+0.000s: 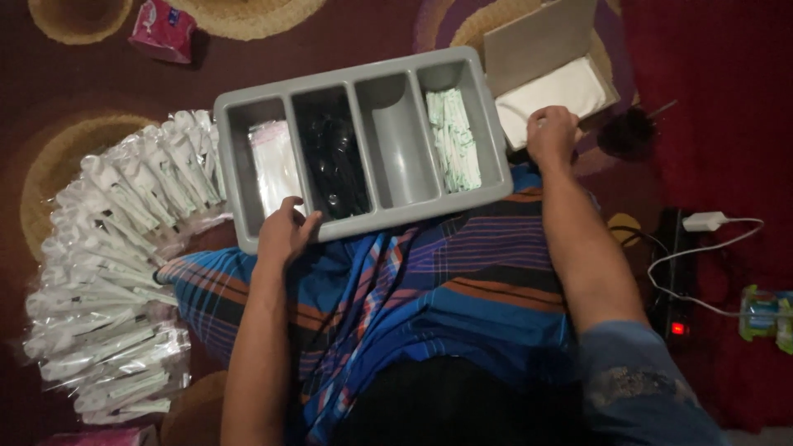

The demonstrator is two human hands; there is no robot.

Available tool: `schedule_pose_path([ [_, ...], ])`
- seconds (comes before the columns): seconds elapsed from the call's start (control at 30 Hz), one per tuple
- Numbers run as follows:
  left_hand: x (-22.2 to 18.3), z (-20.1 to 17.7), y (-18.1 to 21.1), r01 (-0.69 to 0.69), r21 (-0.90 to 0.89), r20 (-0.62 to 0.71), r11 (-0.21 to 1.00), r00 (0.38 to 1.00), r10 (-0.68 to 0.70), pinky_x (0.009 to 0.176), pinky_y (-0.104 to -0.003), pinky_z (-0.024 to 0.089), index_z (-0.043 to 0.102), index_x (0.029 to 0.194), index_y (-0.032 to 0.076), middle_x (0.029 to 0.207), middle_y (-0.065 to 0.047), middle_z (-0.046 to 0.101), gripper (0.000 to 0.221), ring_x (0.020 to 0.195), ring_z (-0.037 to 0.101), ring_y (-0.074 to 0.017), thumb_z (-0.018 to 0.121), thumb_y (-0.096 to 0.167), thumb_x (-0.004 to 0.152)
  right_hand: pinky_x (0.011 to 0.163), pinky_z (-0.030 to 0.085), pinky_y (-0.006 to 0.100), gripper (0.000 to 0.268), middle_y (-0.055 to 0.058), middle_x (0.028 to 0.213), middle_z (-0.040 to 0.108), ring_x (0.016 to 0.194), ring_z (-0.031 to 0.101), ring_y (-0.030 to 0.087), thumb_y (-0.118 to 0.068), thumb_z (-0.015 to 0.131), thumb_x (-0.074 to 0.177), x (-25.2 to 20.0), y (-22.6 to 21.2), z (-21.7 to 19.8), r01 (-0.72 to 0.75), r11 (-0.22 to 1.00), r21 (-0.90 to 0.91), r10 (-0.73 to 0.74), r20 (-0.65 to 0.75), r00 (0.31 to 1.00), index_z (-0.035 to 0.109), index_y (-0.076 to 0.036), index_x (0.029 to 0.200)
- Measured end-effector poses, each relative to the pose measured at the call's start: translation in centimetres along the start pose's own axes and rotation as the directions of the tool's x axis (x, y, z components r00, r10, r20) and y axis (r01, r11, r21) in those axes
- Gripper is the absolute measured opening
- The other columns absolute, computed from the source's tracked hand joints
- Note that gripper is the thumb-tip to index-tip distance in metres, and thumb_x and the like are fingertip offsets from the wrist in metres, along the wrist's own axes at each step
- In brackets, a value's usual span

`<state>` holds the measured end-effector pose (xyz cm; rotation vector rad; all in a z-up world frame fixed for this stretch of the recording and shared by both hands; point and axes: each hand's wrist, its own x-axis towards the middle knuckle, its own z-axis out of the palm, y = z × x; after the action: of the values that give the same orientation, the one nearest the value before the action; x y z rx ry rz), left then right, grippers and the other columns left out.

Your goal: Wrapping plastic forks and spoons in paper napkins and organizing them into sets.

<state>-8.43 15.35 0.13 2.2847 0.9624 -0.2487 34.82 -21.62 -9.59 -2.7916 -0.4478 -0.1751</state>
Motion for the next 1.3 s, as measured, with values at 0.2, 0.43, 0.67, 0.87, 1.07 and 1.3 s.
schedule_pose_path([
  [0.2,-0.3,-0.1,0.4,0.019,-0.039,-0.016,0.999,1.000,-0.019,0.099,-0.054,0.052,0.054,0.140,0.009,0.110,-0.015,0.076,0.059,0.113,0.070,-0.0368,0.064,0.052,0.101,0.088,0.048,0.049,0.004,0.010,0.098,0.063,0.098,0.063,0.035,-0.013,0.069,0.100,-1.8,-0.8,-2.0,0.288,0.883,0.371,-0.160,-0.338,0.927,0.066,-0.010,0.100],
  [0.43,-0.7,-0.7,1.0,0.001,-0.052,-0.015,0.999,1.000,-0.002,0.100,-0.054,0.052,0.054,0.141,0.006,0.111,-0.018,0.075,0.060,0.113,0.069,-0.0383,0.064,0.049,0.101,0.088,0.054,0.045,0.011,0.006,0.106,0.069,0.100,0.069,0.030,-0.026,0.074,0.096,-2.2,0.1,-1.4,0.042,0.954,0.298,-0.056,0.039,0.998,0.074,-0.018,0.104],
  [0.67,-0.5,-0.7,1.0,0.011,-0.051,0.003,0.999,1.000,-0.011,0.100,-0.054,0.052,0.053,0.142,0.006,0.112,-0.019,0.074,0.056,0.114,0.069,-0.0385,0.063,0.044,0.102,0.088,0.054,0.041,0.021,0.006,0.106,0.073,0.100,0.072,0.027,-0.038,0.076,0.094,-2.0,-0.3,-1.3,-0.080,0.936,0.342,0.046,0.106,0.993,0.076,-0.020,0.105],
  [0.87,-0.9,-1.0,1.3,0.021,-0.069,0.014,0.997,1.000,-0.020,0.101,-0.054,0.052,0.053,0.142,0.006,0.113,-0.019,0.074,0.058,0.115,0.069,-0.0383,0.063,0.046,0.102,0.085,0.054,0.041,0.026,0.007,0.105,0.074,0.098,0.070,0.030,-0.039,0.076,0.094,-3.8,-1.7,-1.8,-0.103,0.876,0.471,0.021,0.176,0.984,0.075,-0.021,0.111],
  [1.07,-0.5,-0.7,0.8,0.007,-0.024,0.015,1.000,1.000,-0.007,0.101,-0.055,0.052,0.052,0.141,0.007,0.112,-0.018,0.075,0.059,0.115,0.069,-0.0380,0.062,0.049,0.102,0.081,0.054,0.039,0.024,0.009,0.096,0.075,0.090,0.070,0.026,-0.034,0.079,0.094,-4.9,-2.3,-2.8,-0.073,0.838,0.540,-0.068,0.235,0.970,0.077,-0.019,0.112],
  [1.3,-0.4,-0.4,0.5,-0.003,-0.029,0.003,1.000,1.000,0.003,0.101,-0.055,0.052,0.053,0.140,0.006,0.112,-0.019,0.075,0.057,0.115,0.069,-0.0385,0.061,0.048,0.102,0.078,0.053,0.039,0.027,0.009,0.091,0.074,0.085,0.070,0.024,-0.030,0.080,0.093,-4.5,-1.9,-2.2,-0.093,0.819,0.566,-0.085,0.280,0.956,0.074,-0.014,0.113],
])
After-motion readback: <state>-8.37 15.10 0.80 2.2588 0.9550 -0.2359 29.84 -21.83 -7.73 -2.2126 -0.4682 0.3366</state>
